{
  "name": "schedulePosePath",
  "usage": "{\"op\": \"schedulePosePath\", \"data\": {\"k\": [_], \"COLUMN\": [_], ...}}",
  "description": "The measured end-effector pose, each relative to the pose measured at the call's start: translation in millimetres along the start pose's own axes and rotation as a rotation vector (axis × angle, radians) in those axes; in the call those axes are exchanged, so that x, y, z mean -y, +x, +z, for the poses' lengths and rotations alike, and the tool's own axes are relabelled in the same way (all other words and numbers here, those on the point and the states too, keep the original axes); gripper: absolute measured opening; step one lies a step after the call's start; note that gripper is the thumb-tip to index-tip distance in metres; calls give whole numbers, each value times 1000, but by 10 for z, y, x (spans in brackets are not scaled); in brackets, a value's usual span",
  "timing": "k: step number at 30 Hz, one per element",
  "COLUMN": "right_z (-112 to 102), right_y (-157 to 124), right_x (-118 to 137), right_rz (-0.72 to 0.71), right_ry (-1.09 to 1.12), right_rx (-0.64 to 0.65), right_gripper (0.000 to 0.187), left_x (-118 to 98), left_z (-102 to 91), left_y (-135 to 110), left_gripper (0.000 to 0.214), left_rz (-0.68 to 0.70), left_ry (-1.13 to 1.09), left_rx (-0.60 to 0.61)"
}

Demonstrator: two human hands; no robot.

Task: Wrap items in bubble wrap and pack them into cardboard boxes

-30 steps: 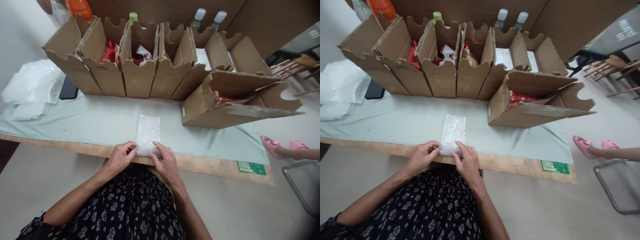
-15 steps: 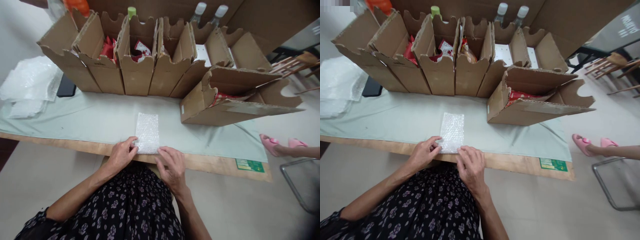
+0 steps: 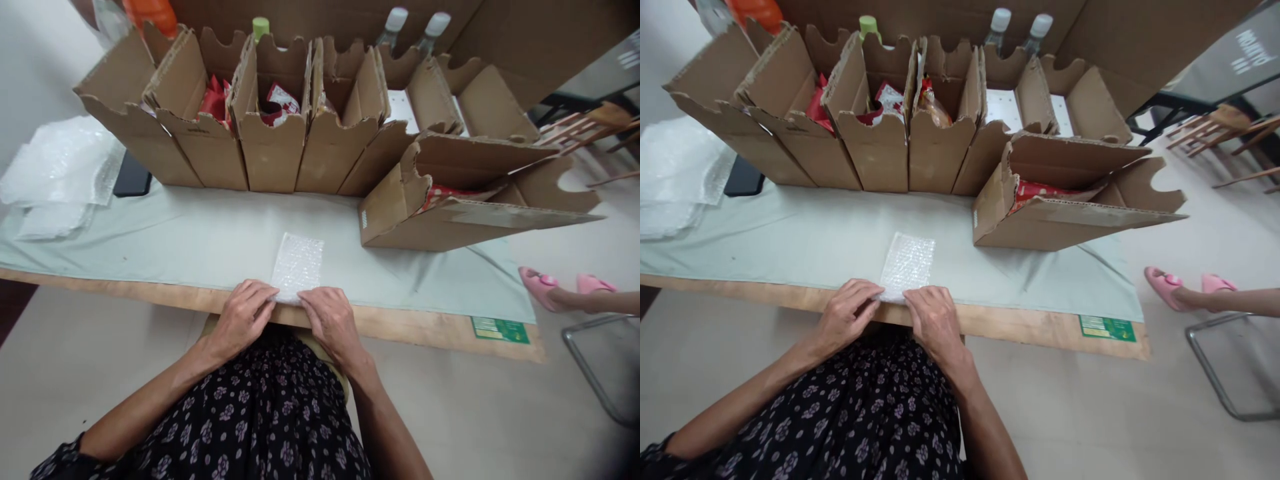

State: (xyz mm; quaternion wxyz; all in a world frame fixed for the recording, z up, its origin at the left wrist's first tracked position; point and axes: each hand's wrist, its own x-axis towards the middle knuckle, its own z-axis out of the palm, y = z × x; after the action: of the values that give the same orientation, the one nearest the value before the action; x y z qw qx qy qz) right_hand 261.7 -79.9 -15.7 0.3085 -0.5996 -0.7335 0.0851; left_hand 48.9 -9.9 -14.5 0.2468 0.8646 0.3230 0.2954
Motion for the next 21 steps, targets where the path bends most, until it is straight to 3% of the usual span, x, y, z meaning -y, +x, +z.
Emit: {"op": "schedulePosePath", "data": {"k": [4,8,11,14,18,21], "right_z": [1,-50,-55,4,43,8], "right_y": [65,35,3,16,58,72], "right_x": [-37,-5,5,-59,-148,-155], "right_rz": [49,60,6,-5,31,67], "right_ry": [-4,-86,-108,-131,-62,48], "right_rx": [-96,-242,-153,-36,-56,-59], "right_gripper": [18,17,19,23,22,20], "left_x": [57,125,157,169,146,123], "left_z": [50,75,110,130,50,-25], "left_y": [150,315,390,401,329,277], "left_gripper": [20,23,25,24,27,26], "left_rz": [-117,-248,-286,-249,-69,38], "left_ry": [-28,13,73,131,131,70], "left_rx": [-34,22,58,42,-34,-21]}}
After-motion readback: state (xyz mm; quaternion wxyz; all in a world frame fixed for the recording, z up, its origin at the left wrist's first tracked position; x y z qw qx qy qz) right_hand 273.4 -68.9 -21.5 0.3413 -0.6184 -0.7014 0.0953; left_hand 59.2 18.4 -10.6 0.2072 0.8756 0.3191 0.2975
